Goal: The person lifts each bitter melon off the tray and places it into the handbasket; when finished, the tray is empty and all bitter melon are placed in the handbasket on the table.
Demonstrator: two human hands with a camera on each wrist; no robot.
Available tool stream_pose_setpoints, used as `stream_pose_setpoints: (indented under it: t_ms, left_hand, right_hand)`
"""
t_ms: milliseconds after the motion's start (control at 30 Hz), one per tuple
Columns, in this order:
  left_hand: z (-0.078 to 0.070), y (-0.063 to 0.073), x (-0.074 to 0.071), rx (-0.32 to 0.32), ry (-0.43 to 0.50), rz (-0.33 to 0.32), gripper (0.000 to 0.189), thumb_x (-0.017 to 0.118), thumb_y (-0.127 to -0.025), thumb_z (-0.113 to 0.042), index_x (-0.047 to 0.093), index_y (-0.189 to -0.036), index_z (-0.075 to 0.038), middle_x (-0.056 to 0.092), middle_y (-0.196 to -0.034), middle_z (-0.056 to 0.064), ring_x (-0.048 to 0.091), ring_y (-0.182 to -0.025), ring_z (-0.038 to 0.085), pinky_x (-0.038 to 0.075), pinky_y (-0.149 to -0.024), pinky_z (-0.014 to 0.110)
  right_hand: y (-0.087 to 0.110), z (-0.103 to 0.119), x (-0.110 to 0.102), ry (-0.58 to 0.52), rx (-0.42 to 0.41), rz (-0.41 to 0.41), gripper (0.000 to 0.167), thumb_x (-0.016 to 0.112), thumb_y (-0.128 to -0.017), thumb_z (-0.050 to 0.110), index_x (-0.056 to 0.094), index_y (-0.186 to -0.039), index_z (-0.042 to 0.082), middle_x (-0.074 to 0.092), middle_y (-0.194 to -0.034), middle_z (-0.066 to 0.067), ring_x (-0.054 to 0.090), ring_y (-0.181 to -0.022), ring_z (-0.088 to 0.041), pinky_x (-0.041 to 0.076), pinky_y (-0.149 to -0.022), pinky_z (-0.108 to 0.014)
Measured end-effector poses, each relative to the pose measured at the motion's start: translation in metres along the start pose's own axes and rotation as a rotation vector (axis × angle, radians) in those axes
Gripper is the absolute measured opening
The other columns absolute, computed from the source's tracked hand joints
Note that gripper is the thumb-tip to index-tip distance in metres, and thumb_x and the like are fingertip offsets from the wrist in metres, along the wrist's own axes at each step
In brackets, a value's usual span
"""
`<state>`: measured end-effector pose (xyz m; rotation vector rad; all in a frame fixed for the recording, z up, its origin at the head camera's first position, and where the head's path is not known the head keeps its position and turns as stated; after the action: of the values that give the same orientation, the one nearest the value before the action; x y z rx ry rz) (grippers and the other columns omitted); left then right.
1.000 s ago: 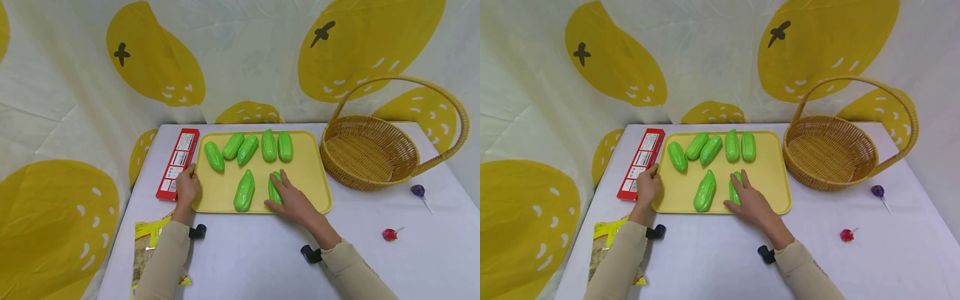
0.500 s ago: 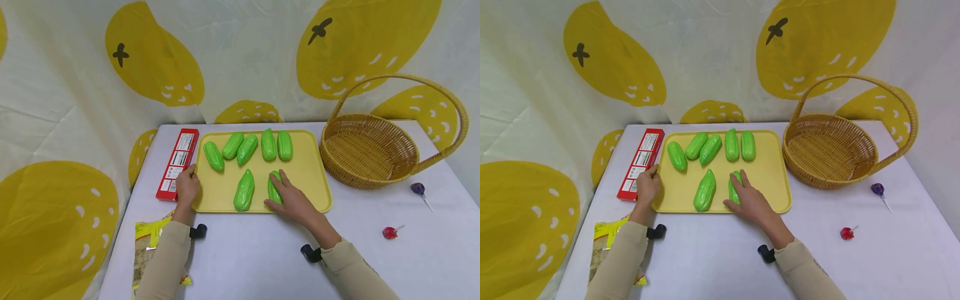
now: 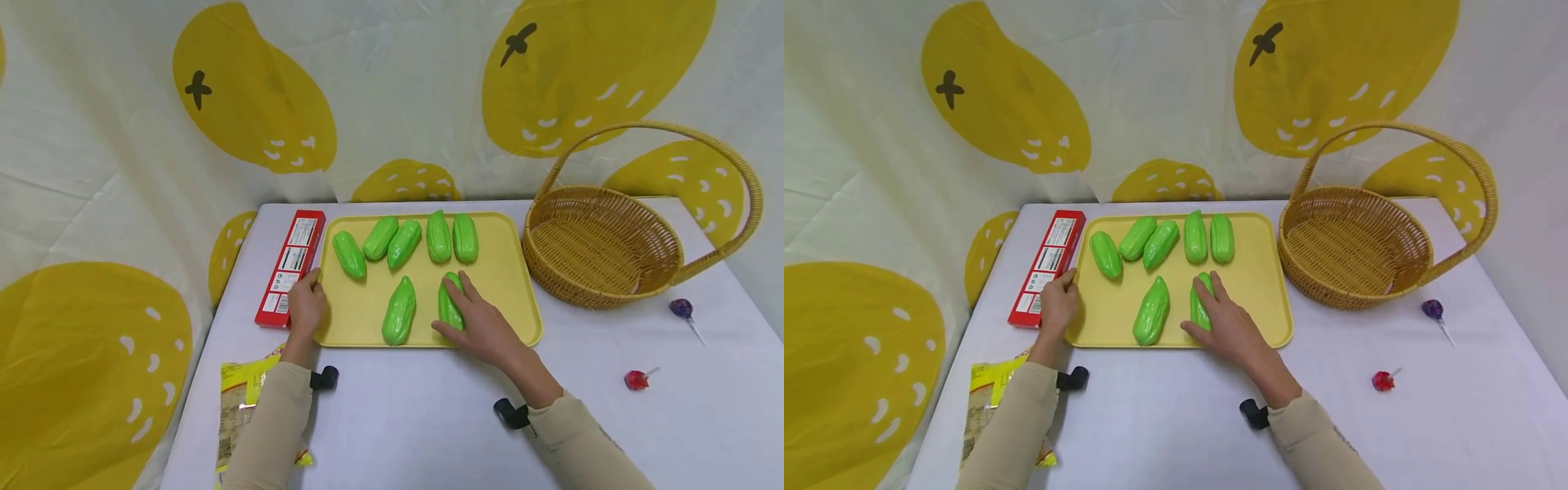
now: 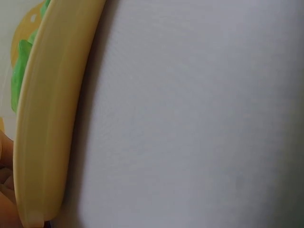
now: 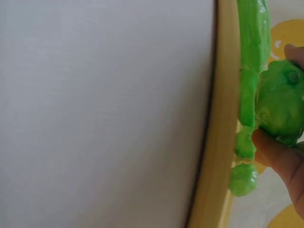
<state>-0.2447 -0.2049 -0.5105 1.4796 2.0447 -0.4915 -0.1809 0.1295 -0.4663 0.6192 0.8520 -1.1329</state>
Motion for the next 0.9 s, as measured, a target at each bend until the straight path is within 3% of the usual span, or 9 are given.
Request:
stream_pose_setpoints:
  t_ms: [467, 700, 900]
  left_hand:
    - [0.001, 0.001, 0.003, -0.026, 0.017, 0.018, 0.046, 0.045, -0.100, 0.000, 0.055, -0.145, -0.003, 0.057, -0.149, 0.017, 0.051, -0.140, 0.034, 0.045, -0.114, 0.048]
    - [0.003, 0.002, 0.003, -0.036, 0.031, 0.005, 0.047, 0.045, -0.100, 0.001, 0.055, -0.145, -0.004, 0.057, -0.148, 0.018, 0.055, -0.130, 0.033, 0.049, -0.109, 0.048]
    - [0.004, 0.002, 0.002, -0.029, 0.021, 0.002, 0.046, 0.046, -0.100, 0.000, 0.056, -0.145, -0.004, 0.058, -0.147, 0.017, 0.055, -0.132, 0.032, 0.049, -0.109, 0.047]
  right_hand:
    - [-0.001, 0.000, -0.035, -0.033, -0.009, -0.078, 0.091, 0.073, -0.092, 0.045, 0.027, -0.162, 0.012, 0.014, -0.169, -0.026, 0.040, -0.142, -0.053, 0.044, -0.108, -0.064]
    - [-0.002, -0.013, -0.068, -0.025, -0.020, -0.161, 0.090, 0.073, -0.093, 0.042, 0.025, -0.163, 0.010, 0.015, -0.169, -0.027, 0.036, -0.143, -0.056, 0.041, -0.108, -0.068]
    - [-0.002, -0.035, -0.103, -0.064, 0.031, -0.230, 0.091, 0.071, -0.095, 0.042, 0.020, -0.164, 0.013, 0.008, -0.170, -0.025, 0.032, -0.144, -0.058, 0.036, -0.108, -0.071]
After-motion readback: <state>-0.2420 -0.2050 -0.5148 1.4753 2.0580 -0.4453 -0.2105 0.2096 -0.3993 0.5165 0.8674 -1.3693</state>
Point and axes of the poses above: each hand's wrist, its own y-axis away from the middle knuckle, its own x-axis out of the palm, z = x × y, the point moved 7 cm from there along -y, towards the middle knuckle
